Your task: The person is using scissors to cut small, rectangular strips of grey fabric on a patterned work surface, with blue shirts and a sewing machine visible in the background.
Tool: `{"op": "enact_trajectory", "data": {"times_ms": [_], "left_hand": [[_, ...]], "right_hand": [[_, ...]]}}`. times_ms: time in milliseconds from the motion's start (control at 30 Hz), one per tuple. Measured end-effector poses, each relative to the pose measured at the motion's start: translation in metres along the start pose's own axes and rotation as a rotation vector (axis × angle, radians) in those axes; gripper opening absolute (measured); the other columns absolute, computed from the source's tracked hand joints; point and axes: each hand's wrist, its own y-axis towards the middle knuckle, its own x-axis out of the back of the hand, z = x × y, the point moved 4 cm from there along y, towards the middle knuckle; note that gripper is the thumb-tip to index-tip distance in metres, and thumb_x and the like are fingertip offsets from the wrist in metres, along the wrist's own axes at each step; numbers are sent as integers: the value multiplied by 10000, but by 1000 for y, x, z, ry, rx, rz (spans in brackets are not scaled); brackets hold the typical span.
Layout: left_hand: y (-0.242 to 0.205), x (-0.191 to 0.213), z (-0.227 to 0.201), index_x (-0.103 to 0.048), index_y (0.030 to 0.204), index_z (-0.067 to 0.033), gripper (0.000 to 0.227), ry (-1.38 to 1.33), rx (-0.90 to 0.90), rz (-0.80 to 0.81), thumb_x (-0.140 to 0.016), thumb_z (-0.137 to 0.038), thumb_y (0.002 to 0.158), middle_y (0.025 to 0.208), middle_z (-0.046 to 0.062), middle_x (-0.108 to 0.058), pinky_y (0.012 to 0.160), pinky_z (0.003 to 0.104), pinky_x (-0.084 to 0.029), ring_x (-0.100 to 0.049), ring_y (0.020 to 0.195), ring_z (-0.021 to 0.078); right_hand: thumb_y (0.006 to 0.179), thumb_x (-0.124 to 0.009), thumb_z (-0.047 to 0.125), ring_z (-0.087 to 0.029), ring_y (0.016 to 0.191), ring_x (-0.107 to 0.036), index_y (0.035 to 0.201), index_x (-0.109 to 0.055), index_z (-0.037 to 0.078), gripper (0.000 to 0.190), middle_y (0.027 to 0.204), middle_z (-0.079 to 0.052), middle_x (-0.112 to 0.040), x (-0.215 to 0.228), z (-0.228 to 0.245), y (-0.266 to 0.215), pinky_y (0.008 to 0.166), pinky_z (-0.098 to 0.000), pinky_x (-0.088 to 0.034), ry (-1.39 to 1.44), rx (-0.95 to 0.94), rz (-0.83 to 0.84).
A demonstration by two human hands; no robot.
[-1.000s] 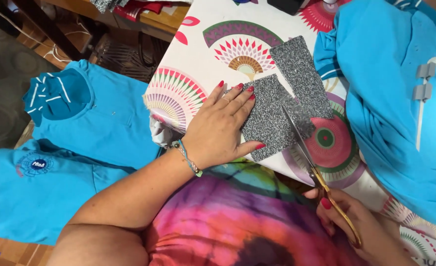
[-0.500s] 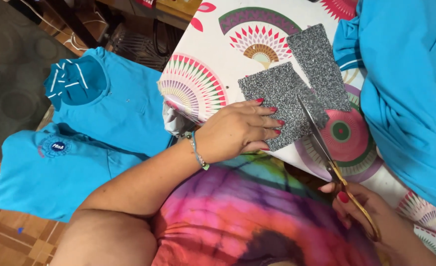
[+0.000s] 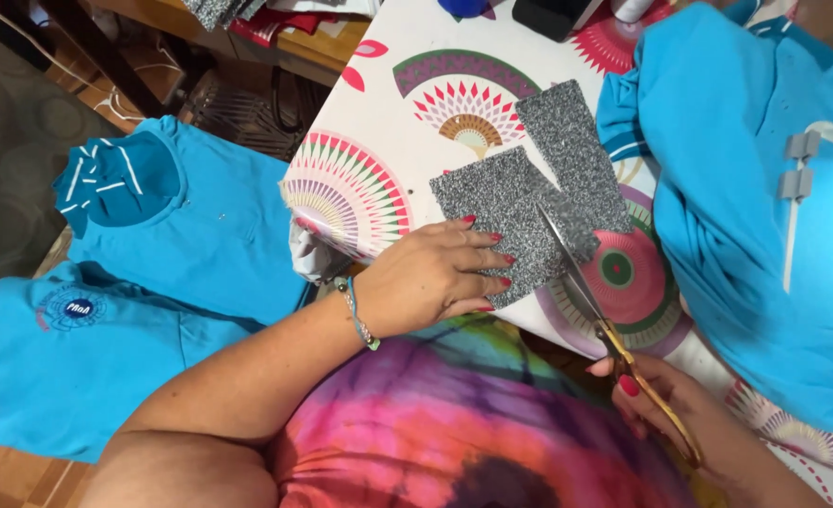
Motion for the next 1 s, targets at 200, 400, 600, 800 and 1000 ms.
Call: {"op": "enact_trajectory", "data": {"times_ms": [200,400,600,800,1000], "left_hand": [[0,0,0,-753,1185,-204,294,-23,11,-8,-509,-325,1075,1321,19,-704,1093,506,-447,-627,1286,310],[-3,-3,-2,-751,1178,-219,300,-3,11,-17,-490,-332,1081,1325,-10,-700,1107,487,-442,-623,1292,282],[0,-4,-12,-743,1159,-194,293,-65,-3,-17,-476,-288,1085,1297,-3,-714,1120,503,-423,-622,1300,300],[20,17,-31,-730,1094,-100,253,-78,37,-176,-576,-297,1054,1139,49,-749,1085,460,-459,-696,1084,257],[46,2,-22,-695,1108,-71,280,-51,11,-149,-563,-311,1052,1164,95,-654,1041,509,-435,-589,1159,332]], "right_hand": [[940,-657,154,-234,544,-488,1257,-756,28,356,600,-140,-502,-6,3,2,521,-328,-404,-15,83,1],[940,-666,139,-210,437,-427,1202,-757,-38,329,522,-85,-441,-10,1,-4,447,-292,-275,42,12,-34],[934,-679,114,-206,497,-424,1222,-788,-6,331,569,-95,-470,-7,-5,-19,484,-313,-333,-4,-25,-94],[922,-669,-38,-368,801,-669,1231,-768,-76,327,934,-327,-750,4,-30,-36,693,-465,-529,264,-217,-269],[879,-755,211,-155,551,-511,1078,-923,90,288,569,-88,-616,8,-17,-46,528,-268,-389,-234,37,-203]]}}
